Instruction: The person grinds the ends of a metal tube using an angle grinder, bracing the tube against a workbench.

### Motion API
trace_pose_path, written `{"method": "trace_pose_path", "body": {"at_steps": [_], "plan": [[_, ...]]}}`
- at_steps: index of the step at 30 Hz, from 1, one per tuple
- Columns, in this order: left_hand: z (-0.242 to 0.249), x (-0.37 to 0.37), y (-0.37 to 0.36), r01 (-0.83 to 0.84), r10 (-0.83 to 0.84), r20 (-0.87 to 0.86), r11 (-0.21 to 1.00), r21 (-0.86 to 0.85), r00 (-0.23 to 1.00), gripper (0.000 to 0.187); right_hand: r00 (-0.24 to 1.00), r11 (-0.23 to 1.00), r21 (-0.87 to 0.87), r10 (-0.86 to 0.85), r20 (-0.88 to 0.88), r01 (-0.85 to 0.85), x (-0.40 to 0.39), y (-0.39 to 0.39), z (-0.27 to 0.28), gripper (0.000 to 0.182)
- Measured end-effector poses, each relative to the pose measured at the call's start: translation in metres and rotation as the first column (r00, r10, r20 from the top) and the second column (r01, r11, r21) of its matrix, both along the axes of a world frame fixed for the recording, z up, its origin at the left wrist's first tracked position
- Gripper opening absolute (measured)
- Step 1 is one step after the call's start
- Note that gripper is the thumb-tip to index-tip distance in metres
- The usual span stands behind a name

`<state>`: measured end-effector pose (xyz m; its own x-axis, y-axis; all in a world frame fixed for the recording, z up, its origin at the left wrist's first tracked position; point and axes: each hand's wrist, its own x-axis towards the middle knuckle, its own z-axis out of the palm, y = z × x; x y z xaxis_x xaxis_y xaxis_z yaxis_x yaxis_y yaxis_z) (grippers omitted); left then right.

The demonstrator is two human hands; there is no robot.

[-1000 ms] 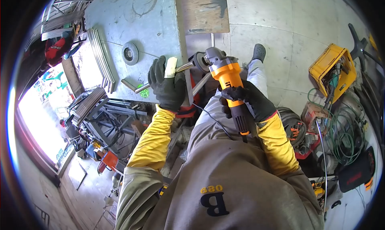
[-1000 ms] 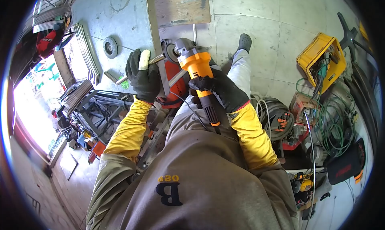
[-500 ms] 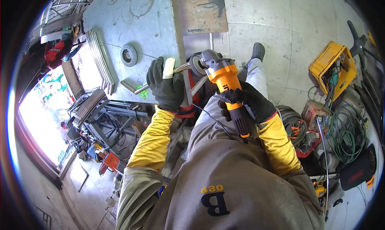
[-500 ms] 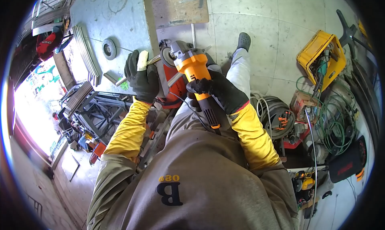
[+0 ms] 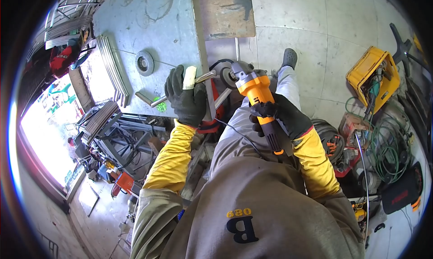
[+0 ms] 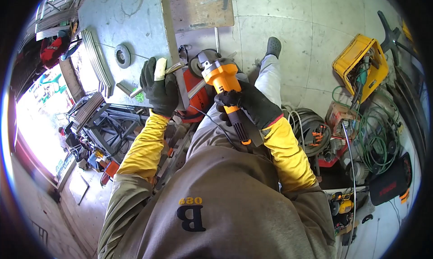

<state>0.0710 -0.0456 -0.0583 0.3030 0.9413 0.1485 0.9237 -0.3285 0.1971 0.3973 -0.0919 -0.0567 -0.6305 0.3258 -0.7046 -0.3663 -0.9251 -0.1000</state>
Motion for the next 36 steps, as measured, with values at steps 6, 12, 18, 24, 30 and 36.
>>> {"method": "trace_pose_path", "body": {"at_steps": [6, 12, 18, 24, 30, 36], "plan": [[0.001, 0.002, 0.0, -0.005, 0.005, 0.002, 1.0, 0.004, 1.0, 0.056, 0.999, 0.999, 0.04, -0.024, -0.046, 0.026, 0.009, 0.012, 0.005, 0.046], [0.001, 0.001, -0.001, -0.016, 0.016, -0.004, 1.0, -0.015, 1.0, 0.056, 0.999, 0.999, 0.038, -0.003, -0.045, 0.005, 0.001, 0.012, 0.009, 0.051], [-0.002, 0.001, 0.001, -0.005, 0.005, 0.007, 1.0, 0.019, 1.0, 0.056, 0.994, 0.999, -0.02, -0.026, -0.108, 0.024, 0.002, 0.013, 0.007, 0.045], [0.0, 0.003, 0.0, -0.004, 0.004, 0.001, 1.0, 0.025, 1.0, 0.056, 0.998, 0.99, 0.141, -0.002, -0.061, 0.01, 0.0, 0.01, 0.007, 0.039], [-0.007, -0.001, 0.0, -0.015, 0.015, 0.013, 0.999, 0.035, 1.0, 0.056, 0.999, 0.995, 0.103, 0.023, -0.039, -0.019, -0.001, 0.006, 0.0, 0.042], [-0.007, -0.001, -0.001, -0.014, 0.013, 0.01, 0.999, 0.029, 1.0, 0.055, 0.986, 0.993, 0.05, -0.101, -0.129, 0.108, 0.002, 0.013, 0.012, 0.045]]}}
